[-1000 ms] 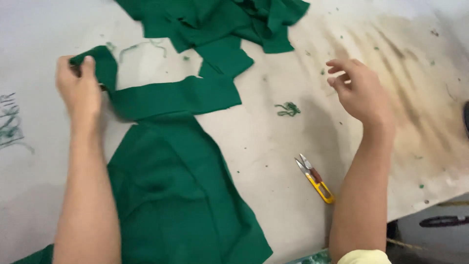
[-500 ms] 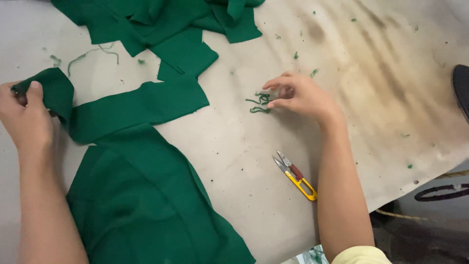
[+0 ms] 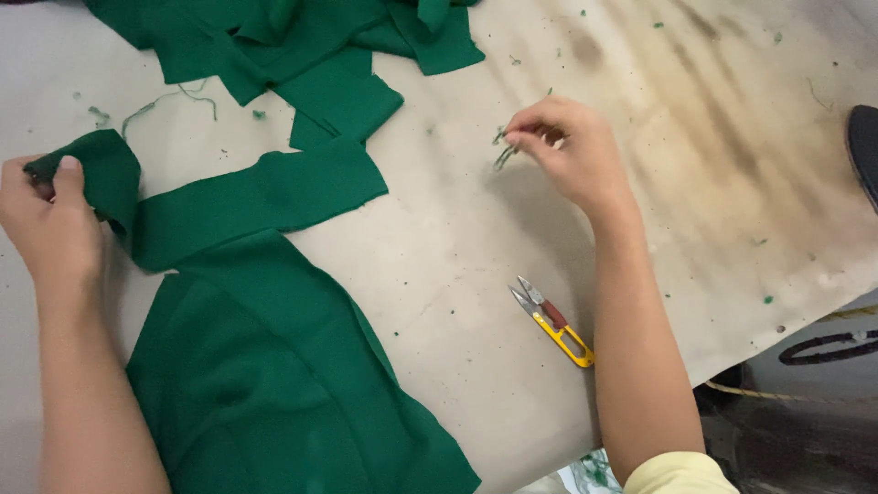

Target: The person is using thread snips to cut notches into the edges of green fabric pieces and trim loose threads on a work table.

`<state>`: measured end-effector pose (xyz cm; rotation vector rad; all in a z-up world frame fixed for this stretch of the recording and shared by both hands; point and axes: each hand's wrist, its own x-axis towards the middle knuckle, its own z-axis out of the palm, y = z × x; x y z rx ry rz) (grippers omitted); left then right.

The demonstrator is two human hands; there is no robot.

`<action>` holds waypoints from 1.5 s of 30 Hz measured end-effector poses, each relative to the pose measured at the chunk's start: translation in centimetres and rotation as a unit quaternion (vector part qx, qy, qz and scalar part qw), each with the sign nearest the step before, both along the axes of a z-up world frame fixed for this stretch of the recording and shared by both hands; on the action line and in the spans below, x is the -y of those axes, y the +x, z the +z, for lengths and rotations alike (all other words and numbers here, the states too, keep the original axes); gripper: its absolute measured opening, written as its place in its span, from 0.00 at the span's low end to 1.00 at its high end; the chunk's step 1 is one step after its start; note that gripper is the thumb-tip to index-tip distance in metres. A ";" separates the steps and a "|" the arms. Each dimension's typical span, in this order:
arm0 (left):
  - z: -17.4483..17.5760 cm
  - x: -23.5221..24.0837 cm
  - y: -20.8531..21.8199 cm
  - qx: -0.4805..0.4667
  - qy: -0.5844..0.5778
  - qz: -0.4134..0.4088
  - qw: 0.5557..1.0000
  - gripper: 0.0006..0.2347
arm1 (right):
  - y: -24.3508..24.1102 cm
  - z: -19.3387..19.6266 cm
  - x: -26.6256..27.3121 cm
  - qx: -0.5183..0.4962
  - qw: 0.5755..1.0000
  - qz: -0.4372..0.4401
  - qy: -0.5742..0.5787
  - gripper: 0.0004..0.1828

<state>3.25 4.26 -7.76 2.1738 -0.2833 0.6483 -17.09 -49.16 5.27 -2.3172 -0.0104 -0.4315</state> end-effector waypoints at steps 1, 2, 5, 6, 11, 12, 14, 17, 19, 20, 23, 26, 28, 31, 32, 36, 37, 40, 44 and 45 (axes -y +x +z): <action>0.0 0.0 0.1 -0.004 -0.008 0.001 1.000 0.04 | -0.3 0.5 -0.2 0.056 0.998 0.000 0.026 0.04; 0.0 0.0 0.1 -0.004 -0.007 0.002 1.000 0.04 | -0.4 0.7 -0.3 0.056 0.998 0.001 0.027 0.04; 0.1 0.0 0.1 -0.006 -0.004 0.003 1.000 0.04 | -0.8 1.0 -0.3 0.115 0.992 -0.013 0.041 0.03; 0.2 0.0 0.0 -0.009 -0.007 0.000 1.000 0.04 | -0.9 1.1 -0.2 0.084 0.996 -0.013 0.014 0.04; 0.2 -0.1 0.2 0.007 0.021 0.004 1.000 0.04 | -0.9 0.7 0.4 0.026 0.997 -0.033 0.066 0.02; 0.2 -0.1 0.2 0.004 0.020 0.005 1.000 0.04 | -1.0 0.6 0.7 0.034 0.986 -0.018 0.162 0.02; 0.8 0.4 -0.3 0.002 0.018 0.007 1.000 0.05 | -1.0 0.7 1.0 0.043 0.965 -0.001 0.257 0.01; 1.8 1.3 -1.2 -0.016 -0.005 0.019 1.000 0.04 | -0.7 0.1 1.3 -0.001 0.993 -0.030 0.114 0.03; 1.8 1.0 -0.9 -0.035 -0.017 0.011 0.999 0.05 | -0.1 -1.9 2.1 -0.047 0.984 -0.135 -0.104 0.21; 2.2 1.4 -1.0 -0.031 -0.016 0.011 0.999 0.05 | 0.2 -2.3 2.1 -0.043 0.984 -0.136 -0.103 0.21; 3.5 3.2 -1.2 -0.064 -0.139 -0.003 0.988 0.04 | 1.2 -3.0 1.8 0.056 0.988 -0.102 -0.102 0.21; 6.4 6.4 -2.3 -0.098 -0.293 -0.056 0.950 0.05 | 1.9 -2.7 -0.6 0.123 0.988 -0.051 -0.076 0.19; 9.1 10.0 -4.6 -0.178 -0.317 -0.100 0.926 0.09 | 1.7 -1.8 -3.2 0.071 0.994 0.079 -0.005 0.24; 13.0 15.7 -10.3 -0.212 -0.302 -0.207 0.906 0.14 | 0.2 0.3 -9.0 0.037 0.973 0.194 0.117 0.47; 13.5 16.8 -11.4 -0.209 -0.301 -0.209 0.907 0.14 | 0.2 0.1 -10.3 0.041 0.973 0.194 0.116 0.47; 16.8 19.7 -15.5 -0.258 -0.171 -0.319 0.896 0.08 | 0.8 -2.5 -12.8 0.047 0.940 0.289 0.176 0.40; 17.9 20.1 -16.5 -0.257 -0.118 -0.349 0.893 0.04 | 1.1 -3.6 -12.9 0.071 0.926 0.314 0.199 0.27; 23.6 18.1 -18.8 -0.200 0.122 -0.318 0.919 0.15 | -0.1 0.3 -13.5 -0.079 0.913 0.291 0.276 0.18; 27.8 13.2 -23.7 0.120 0.118 -0.227 0.959 0.28 | 0.2 -0.9 -11.0 -0.106 0.922 0.288 0.235 0.22; 27.5 12.4 -24.5 0.114 0.124 -0.211 0.963 0.27 | 0.8 -2.5 -10.2 -0.092 0.936 0.277 0.197 0.21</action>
